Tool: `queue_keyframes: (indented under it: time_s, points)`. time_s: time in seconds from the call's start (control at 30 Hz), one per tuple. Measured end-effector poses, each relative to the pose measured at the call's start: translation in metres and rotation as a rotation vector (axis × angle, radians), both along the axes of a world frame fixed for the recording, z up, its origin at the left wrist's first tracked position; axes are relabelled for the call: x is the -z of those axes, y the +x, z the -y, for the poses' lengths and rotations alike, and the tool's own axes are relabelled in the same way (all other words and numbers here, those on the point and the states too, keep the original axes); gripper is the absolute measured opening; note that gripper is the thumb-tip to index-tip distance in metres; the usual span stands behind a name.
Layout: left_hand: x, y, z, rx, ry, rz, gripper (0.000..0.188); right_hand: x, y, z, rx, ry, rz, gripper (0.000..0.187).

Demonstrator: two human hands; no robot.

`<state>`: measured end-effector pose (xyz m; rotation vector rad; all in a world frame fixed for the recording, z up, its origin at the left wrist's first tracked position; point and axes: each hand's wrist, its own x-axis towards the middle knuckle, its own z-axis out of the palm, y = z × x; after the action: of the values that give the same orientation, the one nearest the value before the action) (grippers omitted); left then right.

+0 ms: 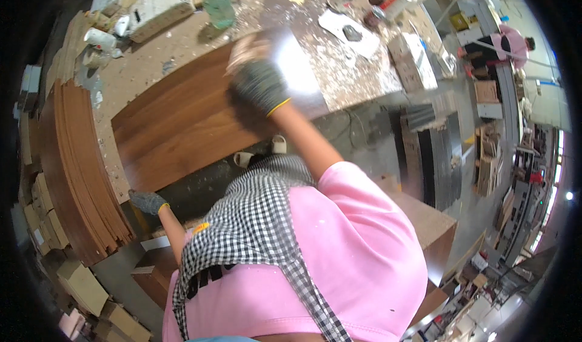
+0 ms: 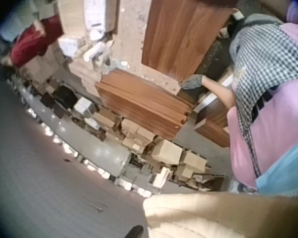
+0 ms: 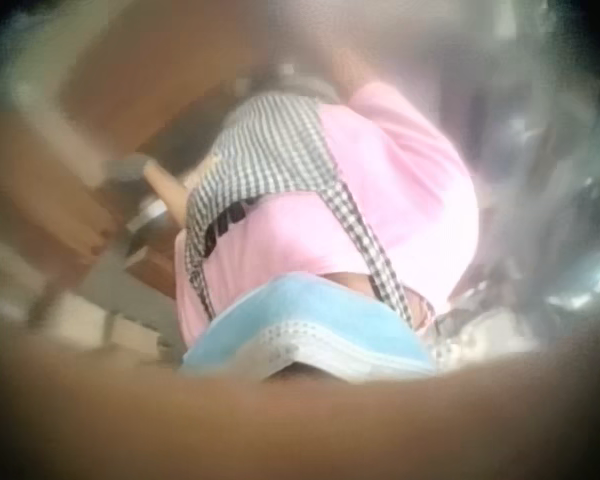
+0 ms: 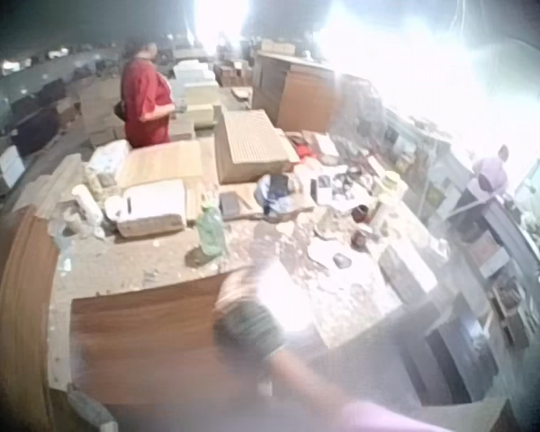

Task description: The person cleans and finishes wood panels by wiping the surface with a cloth, applying filler to the edges, and sanding the sides by hand.

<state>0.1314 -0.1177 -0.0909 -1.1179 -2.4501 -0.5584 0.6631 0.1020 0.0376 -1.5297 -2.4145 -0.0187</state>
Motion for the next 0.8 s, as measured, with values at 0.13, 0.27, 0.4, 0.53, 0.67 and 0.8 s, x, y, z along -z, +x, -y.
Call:
queue_keyframes:
  time_s: [0.13,0.27,0.4,0.53,0.67,0.8]
  points:
    - [-0.021,0.013,-0.009,-0.058,0.176,0.227,0.041,-0.004,-0.019,0.104,-0.257,0.019,-0.290,0.037]
    - [-0.039,0.040,-0.031,-0.096,0.250,0.384,0.038,0.048,0.146,0.135,0.449,-0.167,-0.138,0.043]
    - [-0.013,-0.006,0.004,0.022,-0.361,-0.628,0.036,0.055,0.282,0.133,0.442,-0.071,0.371,0.021]
    - [-0.050,-0.009,-0.007,0.021,-0.270,0.113,0.036,-0.015,0.222,0.093,0.528,-0.127,-1.003,0.028]
    - [-0.075,-0.004,-0.017,0.244,0.025,0.127,0.038,0.007,0.118,0.045,0.312,-0.076,-0.234,0.044]
    - [-0.097,-0.026,-0.022,0.280,0.097,0.617,0.042,0.009,-0.042,0.033,0.211,0.000,0.193,0.070]
